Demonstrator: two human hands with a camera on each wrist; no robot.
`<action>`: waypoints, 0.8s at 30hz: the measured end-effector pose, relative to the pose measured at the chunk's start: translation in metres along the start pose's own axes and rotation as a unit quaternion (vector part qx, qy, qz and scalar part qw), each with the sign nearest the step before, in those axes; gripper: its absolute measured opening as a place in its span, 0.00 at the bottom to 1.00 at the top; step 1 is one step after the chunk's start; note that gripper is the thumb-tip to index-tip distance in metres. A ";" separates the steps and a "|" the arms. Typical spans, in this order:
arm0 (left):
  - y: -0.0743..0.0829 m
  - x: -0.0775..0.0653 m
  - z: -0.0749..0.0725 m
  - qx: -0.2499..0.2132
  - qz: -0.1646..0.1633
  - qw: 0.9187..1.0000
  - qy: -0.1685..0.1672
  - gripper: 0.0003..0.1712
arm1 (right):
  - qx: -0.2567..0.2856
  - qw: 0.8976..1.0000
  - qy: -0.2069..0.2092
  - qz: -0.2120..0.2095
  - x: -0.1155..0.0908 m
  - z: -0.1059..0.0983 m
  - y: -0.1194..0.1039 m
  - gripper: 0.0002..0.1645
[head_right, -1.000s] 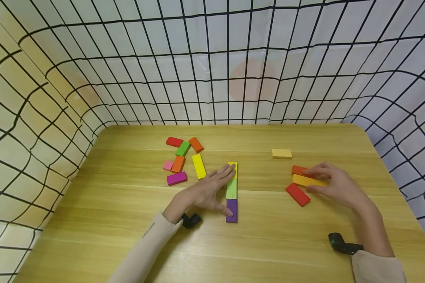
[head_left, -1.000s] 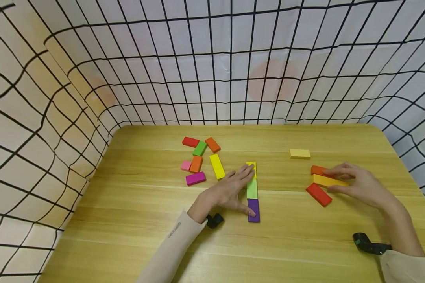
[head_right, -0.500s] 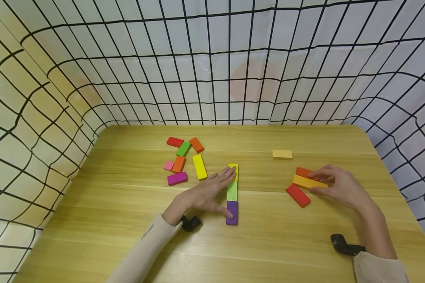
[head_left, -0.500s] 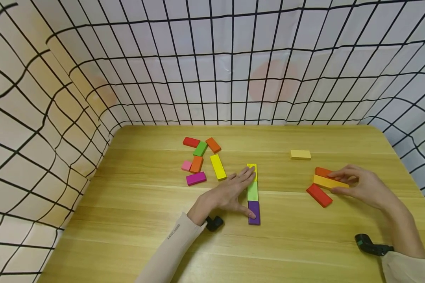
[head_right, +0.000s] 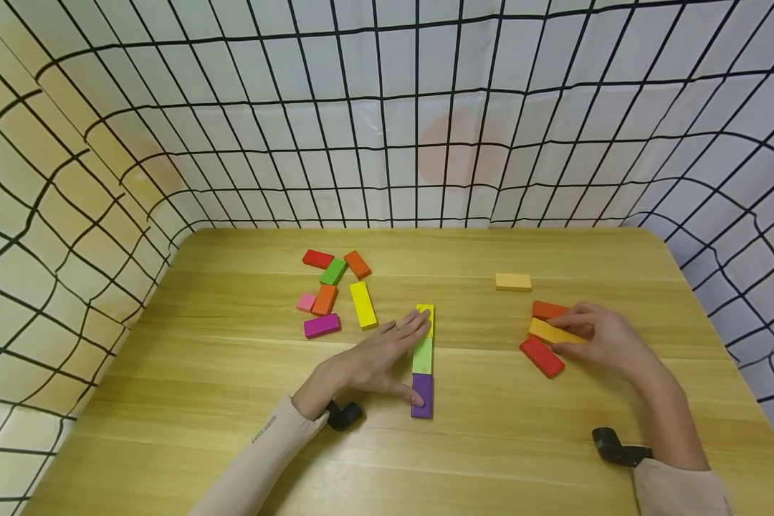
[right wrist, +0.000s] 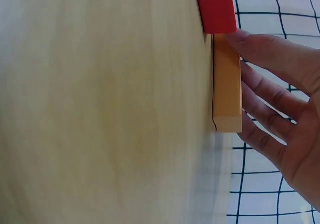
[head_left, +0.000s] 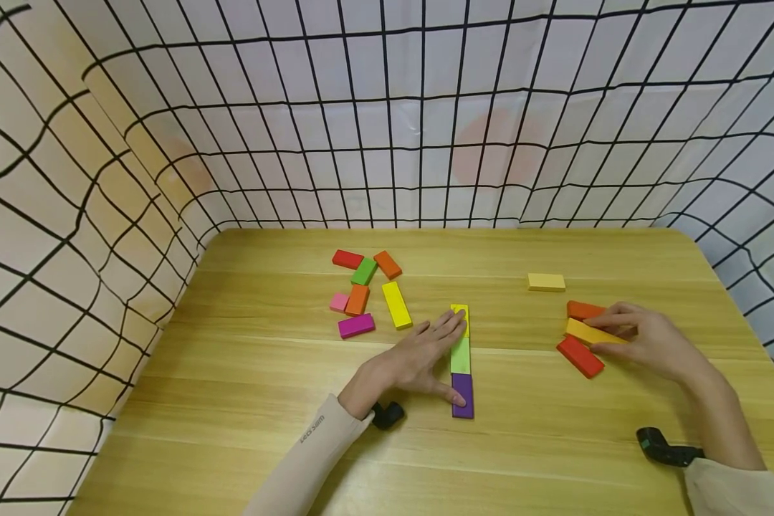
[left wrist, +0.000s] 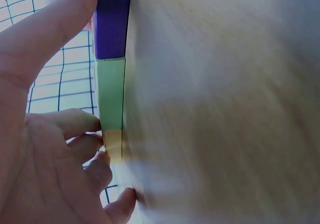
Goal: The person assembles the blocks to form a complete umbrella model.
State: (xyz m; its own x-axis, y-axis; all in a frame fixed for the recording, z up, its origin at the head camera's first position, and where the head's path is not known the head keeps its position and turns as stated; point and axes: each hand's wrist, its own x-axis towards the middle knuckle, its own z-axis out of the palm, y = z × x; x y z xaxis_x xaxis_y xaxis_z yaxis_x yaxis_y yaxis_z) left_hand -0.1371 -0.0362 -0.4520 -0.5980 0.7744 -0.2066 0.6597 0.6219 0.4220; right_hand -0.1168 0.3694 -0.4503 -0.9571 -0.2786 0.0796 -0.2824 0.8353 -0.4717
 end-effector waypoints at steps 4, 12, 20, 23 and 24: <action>-0.001 0.000 0.000 0.000 -0.001 1.000 0.000 0.75 | -0.012 1.000 0.004 -0.016 0.004 0.004 -0.003 0.24; -0.001 -0.001 -0.003 -0.003 -0.001 1.000 0.000 0.74 | 0.038 0.999 0.029 -0.012 0.013 0.006 -0.021 0.23; 0.000 -0.001 -0.001 -0.006 -0.002 1.000 -0.004 0.74 | 0.066 0.997 0.030 -0.039 0.034 0.015 -0.051 0.22; 0.000 0.000 -0.001 -0.005 -0.001 1.000 -0.004 0.73 | 0.065 0.996 0.026 -0.046 0.045 0.020 -0.060 0.21; 0.000 0.000 -0.001 -0.007 -0.001 1.000 -0.005 0.73 | 0.068 0.996 0.021 -0.044 0.049 0.022 -0.062 0.21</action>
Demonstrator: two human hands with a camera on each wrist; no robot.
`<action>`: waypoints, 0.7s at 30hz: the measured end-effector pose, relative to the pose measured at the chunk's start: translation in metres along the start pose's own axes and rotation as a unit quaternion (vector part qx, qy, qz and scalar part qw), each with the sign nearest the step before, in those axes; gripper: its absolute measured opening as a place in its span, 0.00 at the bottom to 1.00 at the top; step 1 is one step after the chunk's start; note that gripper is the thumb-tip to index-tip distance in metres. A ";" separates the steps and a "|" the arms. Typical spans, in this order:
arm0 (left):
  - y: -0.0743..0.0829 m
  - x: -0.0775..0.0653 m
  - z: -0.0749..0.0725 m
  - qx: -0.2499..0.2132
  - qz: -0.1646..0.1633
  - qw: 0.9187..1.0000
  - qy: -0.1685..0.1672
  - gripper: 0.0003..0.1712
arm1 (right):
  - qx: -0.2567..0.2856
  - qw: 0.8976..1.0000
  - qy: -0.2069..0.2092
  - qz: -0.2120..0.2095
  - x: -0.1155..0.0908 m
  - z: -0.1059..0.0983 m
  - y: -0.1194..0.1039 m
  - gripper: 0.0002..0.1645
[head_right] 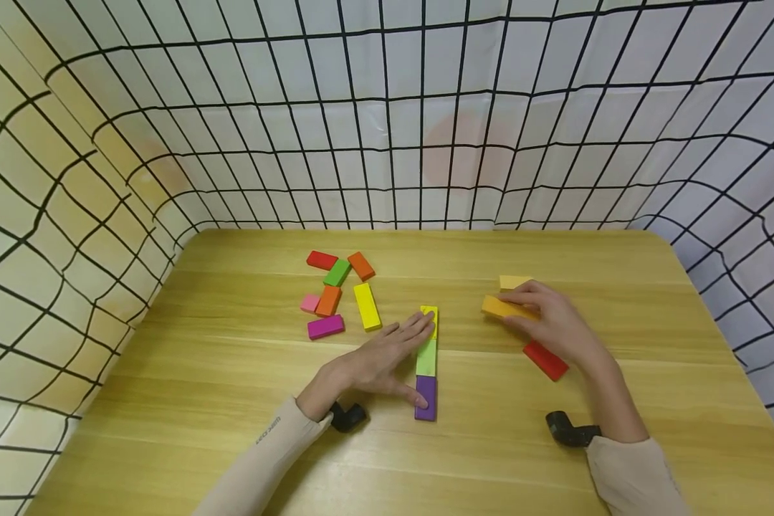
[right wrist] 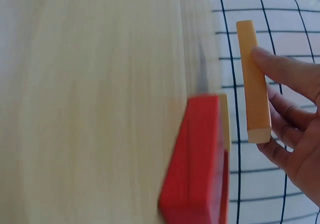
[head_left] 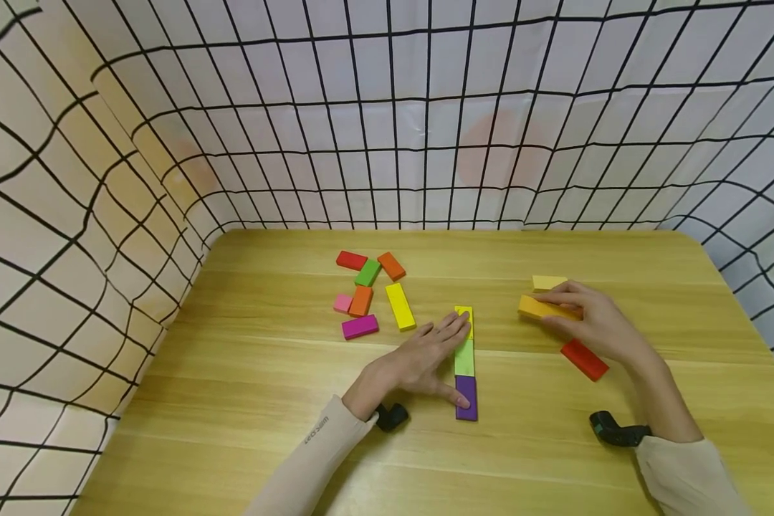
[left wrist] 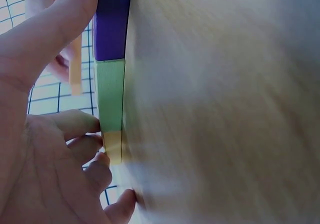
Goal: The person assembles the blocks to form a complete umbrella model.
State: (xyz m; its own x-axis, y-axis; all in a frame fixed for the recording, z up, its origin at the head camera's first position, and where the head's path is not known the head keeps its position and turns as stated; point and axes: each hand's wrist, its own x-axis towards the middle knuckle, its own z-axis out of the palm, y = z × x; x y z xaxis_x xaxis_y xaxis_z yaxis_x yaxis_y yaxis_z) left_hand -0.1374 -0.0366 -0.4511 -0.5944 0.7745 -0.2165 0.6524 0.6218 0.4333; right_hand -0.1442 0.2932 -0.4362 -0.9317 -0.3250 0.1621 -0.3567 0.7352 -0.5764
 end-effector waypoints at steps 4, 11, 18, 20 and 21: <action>0.001 0.000 0.000 -0.001 -0.003 1.000 -0.001 0.74 | 0.006 1.000 -0.011 0.013 0.014 0.011 -0.007 0.20; 0.000 0.000 0.000 -0.004 -0.005 1.000 -0.004 0.74 | 0.018 0.999 -0.024 0.037 0.035 0.028 -0.020 0.21; -0.001 0.001 0.000 0.000 -0.005 1.000 -0.006 0.74 | 0.053 0.997 -0.042 0.049 0.049 0.040 -0.028 0.22; 0.000 0.000 0.000 -0.001 -0.004 1.000 -0.005 0.73 | 0.056 0.996 -0.047 0.051 0.052 0.042 -0.029 0.22; 0.000 0.000 0.000 -0.003 -0.003 1.000 -0.005 0.73 | 0.056 0.996 -0.049 0.052 0.052 0.043 -0.029 0.22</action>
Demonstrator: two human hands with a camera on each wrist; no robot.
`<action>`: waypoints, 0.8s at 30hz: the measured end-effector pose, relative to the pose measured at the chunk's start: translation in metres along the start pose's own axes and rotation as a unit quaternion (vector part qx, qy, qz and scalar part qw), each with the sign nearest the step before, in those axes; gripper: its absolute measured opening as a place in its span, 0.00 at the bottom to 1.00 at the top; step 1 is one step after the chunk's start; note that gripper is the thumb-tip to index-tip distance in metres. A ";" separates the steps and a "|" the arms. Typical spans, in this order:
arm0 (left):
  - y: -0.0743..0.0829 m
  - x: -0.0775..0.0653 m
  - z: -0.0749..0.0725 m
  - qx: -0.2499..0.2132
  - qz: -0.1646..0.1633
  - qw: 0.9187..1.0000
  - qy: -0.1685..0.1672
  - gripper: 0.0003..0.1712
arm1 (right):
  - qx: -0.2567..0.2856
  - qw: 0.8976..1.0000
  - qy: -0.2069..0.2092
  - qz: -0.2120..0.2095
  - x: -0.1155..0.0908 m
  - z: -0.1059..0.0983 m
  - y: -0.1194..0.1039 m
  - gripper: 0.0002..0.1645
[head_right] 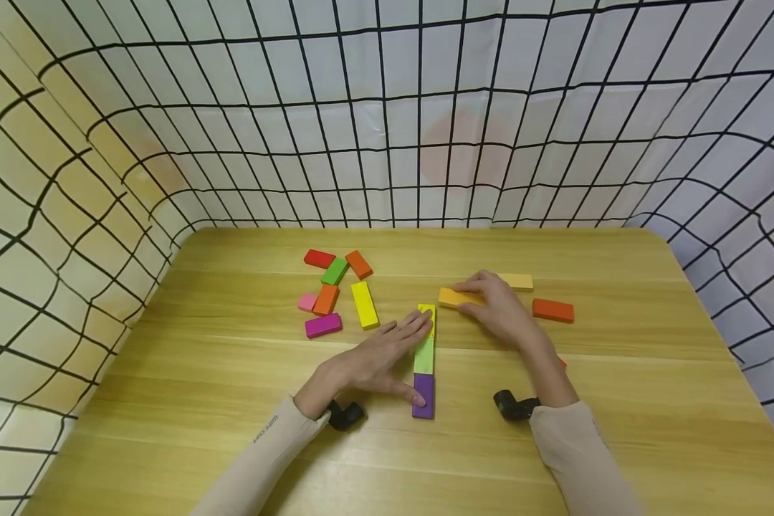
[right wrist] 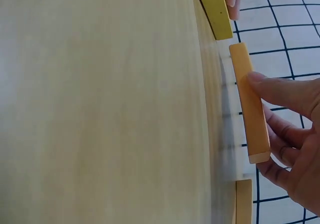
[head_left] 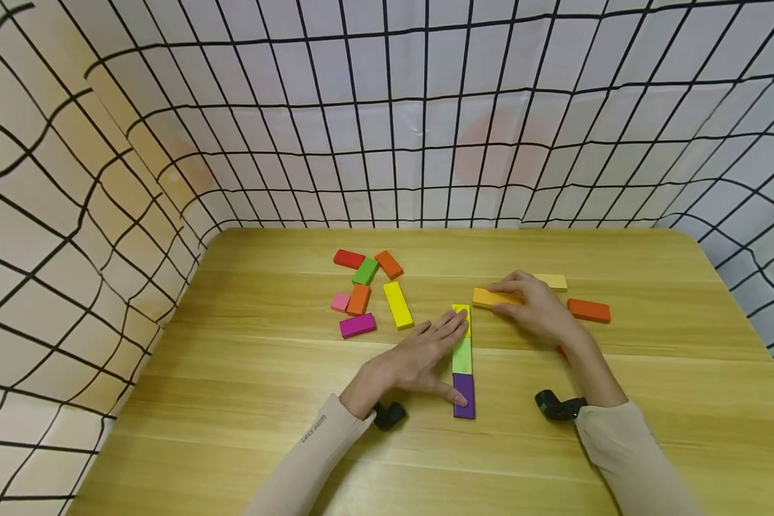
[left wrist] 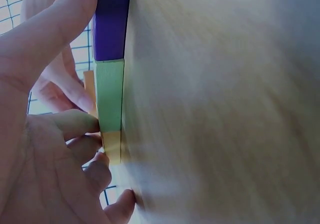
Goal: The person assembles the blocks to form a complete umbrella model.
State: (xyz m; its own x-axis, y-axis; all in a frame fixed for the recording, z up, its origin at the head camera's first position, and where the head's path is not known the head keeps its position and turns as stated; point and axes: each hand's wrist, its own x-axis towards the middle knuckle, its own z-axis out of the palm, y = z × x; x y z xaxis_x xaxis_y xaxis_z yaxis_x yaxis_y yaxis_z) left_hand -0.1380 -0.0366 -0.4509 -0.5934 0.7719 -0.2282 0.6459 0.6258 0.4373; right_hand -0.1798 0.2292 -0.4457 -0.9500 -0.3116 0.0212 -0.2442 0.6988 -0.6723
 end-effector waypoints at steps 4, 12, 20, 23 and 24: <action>0.000 0.000 0.000 0.000 0.003 1.000 0.001 0.73 | -0.001 1.000 -0.007 -0.001 0.003 0.002 -0.001 0.22; -0.001 0.001 0.000 0.005 0.006 1.000 0.003 0.74 | 0.011 1.000 -0.018 -0.013 0.010 0.007 -0.002 0.23; -0.001 0.001 0.001 0.006 0.006 1.000 0.002 0.74 | 0.010 0.999 -0.031 -0.030 0.015 0.012 -0.003 0.22; -0.001 0.001 0.001 0.006 0.005 1.000 0.002 0.74 | 0.008 0.999 -0.034 -0.032 0.016 0.014 -0.002 0.22; -0.001 0.001 0.000 0.005 0.005 1.000 0.001 0.74 | 0.008 0.999 -0.033 -0.032 0.016 0.015 -0.002 0.22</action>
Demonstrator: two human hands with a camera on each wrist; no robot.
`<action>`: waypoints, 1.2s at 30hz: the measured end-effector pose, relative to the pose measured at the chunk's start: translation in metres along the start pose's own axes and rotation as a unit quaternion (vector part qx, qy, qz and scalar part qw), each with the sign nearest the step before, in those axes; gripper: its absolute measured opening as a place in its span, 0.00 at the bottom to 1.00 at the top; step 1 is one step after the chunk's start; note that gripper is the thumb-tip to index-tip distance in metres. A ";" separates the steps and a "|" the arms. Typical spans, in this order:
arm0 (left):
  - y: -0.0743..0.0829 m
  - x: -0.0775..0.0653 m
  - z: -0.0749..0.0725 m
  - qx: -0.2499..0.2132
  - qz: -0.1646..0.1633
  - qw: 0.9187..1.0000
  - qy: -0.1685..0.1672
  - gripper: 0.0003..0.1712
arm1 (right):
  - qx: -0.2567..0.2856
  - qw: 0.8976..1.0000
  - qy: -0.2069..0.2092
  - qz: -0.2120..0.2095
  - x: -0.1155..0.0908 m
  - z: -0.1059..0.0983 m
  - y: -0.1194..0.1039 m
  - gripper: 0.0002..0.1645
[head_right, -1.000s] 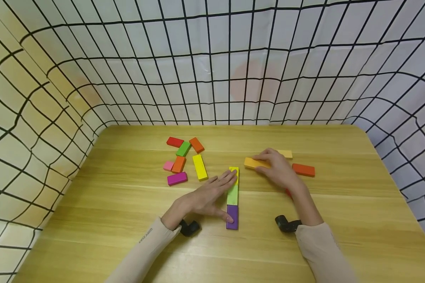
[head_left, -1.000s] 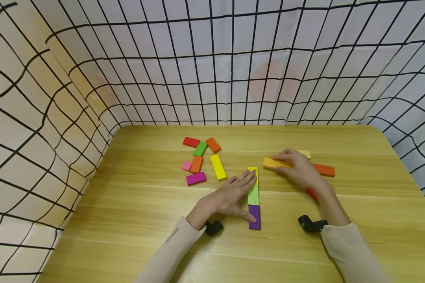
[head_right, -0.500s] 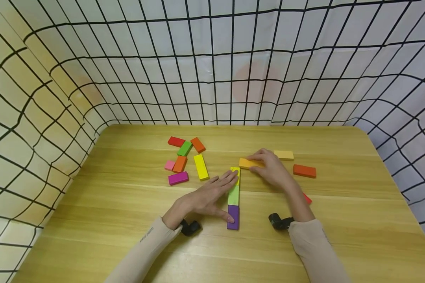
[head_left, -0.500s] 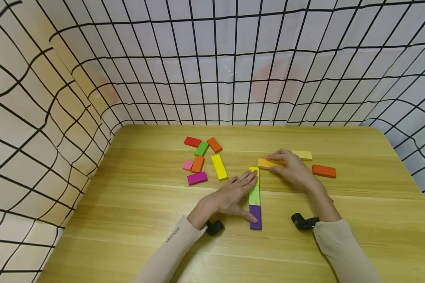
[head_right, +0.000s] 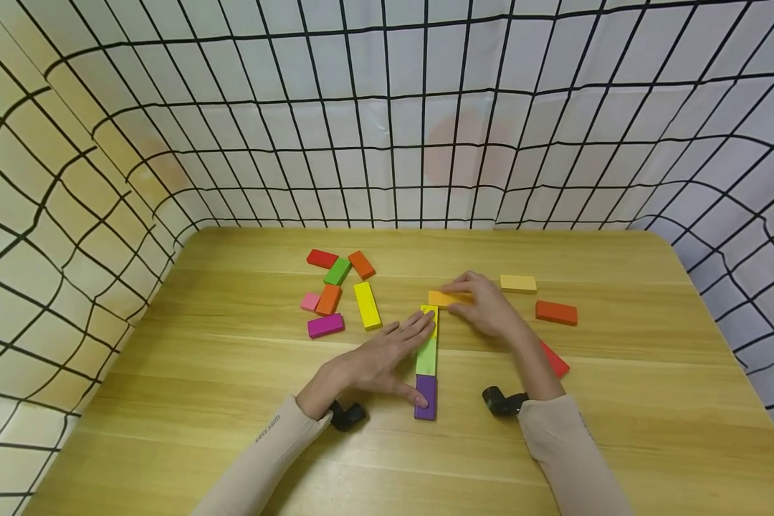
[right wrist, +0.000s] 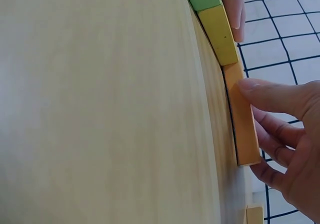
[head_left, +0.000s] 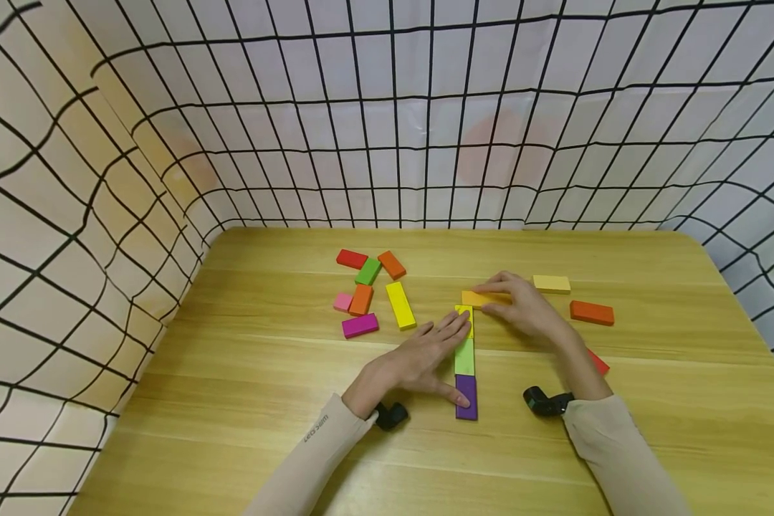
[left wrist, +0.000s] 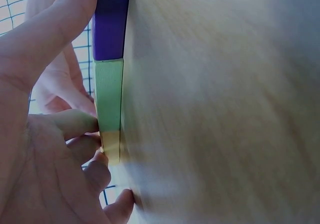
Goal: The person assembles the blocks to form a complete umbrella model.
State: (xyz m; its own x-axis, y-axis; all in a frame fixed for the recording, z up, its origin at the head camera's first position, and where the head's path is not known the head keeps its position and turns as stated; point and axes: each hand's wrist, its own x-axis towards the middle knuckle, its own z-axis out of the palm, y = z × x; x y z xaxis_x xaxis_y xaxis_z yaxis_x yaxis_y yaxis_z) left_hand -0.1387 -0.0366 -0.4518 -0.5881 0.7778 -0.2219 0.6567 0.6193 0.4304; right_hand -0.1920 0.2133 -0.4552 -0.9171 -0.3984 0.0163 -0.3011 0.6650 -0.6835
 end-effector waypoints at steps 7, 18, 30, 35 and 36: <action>0.000 0.001 0.000 0.000 -0.004 1.000 -0.007 0.74 | -0.002 1.000 0.004 -0.001 0.001 0.001 -0.001 0.22; -0.001 0.000 0.000 0.001 -0.003 1.000 -0.004 0.73 | -0.008 1.000 -0.002 0.014 0.001 0.002 -0.002 0.23; -0.001 -0.001 -0.004 -0.029 0.003 1.000 0.008 0.63 | -0.034 0.999 -0.022 -0.022 -0.015 -0.007 -0.016 0.33; -0.008 -0.006 -0.014 -0.082 0.007 0.995 0.054 0.53 | -0.071 0.994 -0.073 -0.040 -0.030 -0.006 -0.028 0.36; -0.010 -0.006 -0.016 -0.088 0.005 0.994 0.064 0.51 | -0.078 0.993 -0.081 -0.041 -0.033 -0.005 -0.029 0.37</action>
State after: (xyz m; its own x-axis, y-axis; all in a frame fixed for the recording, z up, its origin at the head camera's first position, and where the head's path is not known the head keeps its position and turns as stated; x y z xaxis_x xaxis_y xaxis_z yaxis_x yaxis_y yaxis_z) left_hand -0.1493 -0.0496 -0.4408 -0.6447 0.7568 -0.1077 0.5768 0.5741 0.5811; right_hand -0.1546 0.2103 -0.4320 -0.8371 -0.5439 -0.0595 -0.4219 0.7109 -0.5627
